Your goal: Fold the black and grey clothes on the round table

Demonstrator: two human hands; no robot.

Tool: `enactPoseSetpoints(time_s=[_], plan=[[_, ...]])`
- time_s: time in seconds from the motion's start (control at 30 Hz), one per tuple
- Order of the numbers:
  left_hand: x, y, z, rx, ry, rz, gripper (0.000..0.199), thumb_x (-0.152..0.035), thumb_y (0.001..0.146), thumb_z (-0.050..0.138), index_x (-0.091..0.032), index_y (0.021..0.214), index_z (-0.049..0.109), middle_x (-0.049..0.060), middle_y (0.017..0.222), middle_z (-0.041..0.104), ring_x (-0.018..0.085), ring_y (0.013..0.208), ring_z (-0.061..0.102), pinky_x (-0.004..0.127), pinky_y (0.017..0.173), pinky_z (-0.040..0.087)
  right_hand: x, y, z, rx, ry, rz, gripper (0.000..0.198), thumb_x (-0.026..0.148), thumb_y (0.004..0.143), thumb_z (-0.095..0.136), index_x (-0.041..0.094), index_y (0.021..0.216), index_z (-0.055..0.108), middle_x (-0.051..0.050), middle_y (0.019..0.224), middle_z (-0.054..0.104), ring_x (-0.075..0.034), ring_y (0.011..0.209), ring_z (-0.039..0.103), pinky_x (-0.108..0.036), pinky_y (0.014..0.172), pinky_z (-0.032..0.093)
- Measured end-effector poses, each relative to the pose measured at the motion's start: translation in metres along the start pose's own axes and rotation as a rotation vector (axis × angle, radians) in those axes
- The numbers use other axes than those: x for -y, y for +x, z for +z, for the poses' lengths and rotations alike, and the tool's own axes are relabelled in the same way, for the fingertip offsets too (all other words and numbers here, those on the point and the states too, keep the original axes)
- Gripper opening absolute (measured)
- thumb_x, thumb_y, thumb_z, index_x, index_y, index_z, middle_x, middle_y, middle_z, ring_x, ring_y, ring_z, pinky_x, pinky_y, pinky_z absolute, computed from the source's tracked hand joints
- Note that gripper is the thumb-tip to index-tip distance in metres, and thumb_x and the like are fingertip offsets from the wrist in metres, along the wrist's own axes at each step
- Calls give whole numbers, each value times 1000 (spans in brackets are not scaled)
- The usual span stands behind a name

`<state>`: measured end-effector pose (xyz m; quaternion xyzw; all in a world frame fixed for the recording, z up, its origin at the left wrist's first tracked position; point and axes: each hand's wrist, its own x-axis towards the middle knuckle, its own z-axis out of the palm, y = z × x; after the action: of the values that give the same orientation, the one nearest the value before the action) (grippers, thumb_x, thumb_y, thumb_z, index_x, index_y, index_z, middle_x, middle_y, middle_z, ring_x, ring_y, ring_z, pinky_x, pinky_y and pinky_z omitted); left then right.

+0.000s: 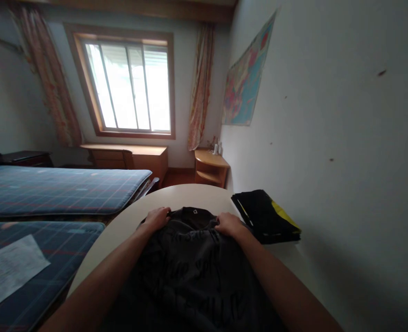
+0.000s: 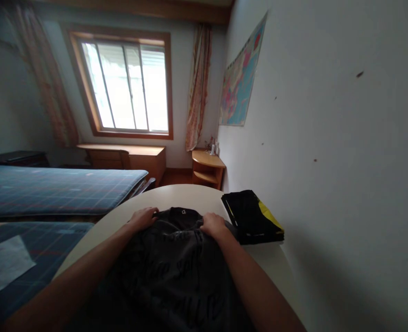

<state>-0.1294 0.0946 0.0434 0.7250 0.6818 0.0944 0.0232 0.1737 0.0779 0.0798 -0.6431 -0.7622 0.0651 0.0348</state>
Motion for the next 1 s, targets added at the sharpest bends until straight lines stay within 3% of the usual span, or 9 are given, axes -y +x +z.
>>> enactPoseSetpoints(time_s=[0.13,0.33,0.43,0.5,0.6,0.7,0.8,1.0], plan=[[18,9,-10,-67,-28,-115,23,-32,87,58,-24,105,69,8,103,73,27,100,68,35,84,51,-8,19,-22,-60,20,79,25,34,81,61,19,94,76,-14,102,74,-28,98,69,-32,78,50],[60,29,-47,-315,-81,-332,41,-25,96,37,-12,129,56,17,120,66,29,113,63,38,95,49,-24,58,-67,-343,122,208,44,36,98,33,17,129,58,-16,119,67,-28,109,64,-34,86,49],[63,37,-50,-363,-104,-332,51,-22,93,40,-10,142,43,18,137,54,27,129,52,36,105,44,-25,74,-71,-513,265,206,47,28,98,33,13,141,43,-16,125,64,-24,111,62,-33,90,47],[56,36,-43,-356,-118,-293,61,-28,90,49,-12,148,37,17,148,44,28,134,46,35,108,41,-20,80,-63,-551,265,135,49,21,96,36,10,144,38,-18,135,56,-23,118,57,-32,97,44],[36,25,-25,-321,-105,-201,75,-34,86,58,-14,151,28,19,157,26,34,134,45,40,106,42,-6,76,-38,-432,129,-38,40,18,92,42,13,129,55,-16,137,54,-23,124,51,-32,102,40],[16,7,-10,-315,-25,-150,71,-31,85,58,-14,148,29,21,158,20,37,138,37,46,105,41,9,61,-10,-265,71,-138,22,25,89,51,19,101,69,-11,115,66,-23,107,61,-31,90,45],[2,-10,-2,-243,32,-153,61,-31,85,58,-15,140,37,19,152,27,34,137,36,45,103,41,21,44,13,-147,27,-206,20,27,87,57,22,102,69,-9,107,70,-23,97,65,-30,82,46],[-4,-27,2,1,121,-91,35,-37,88,51,-15,114,59,18,120,57,33,116,54,44,93,45,34,37,37,-42,-30,-231,27,20,88,50,19,108,68,-13,103,72,-28,97,68,-37,85,46]])
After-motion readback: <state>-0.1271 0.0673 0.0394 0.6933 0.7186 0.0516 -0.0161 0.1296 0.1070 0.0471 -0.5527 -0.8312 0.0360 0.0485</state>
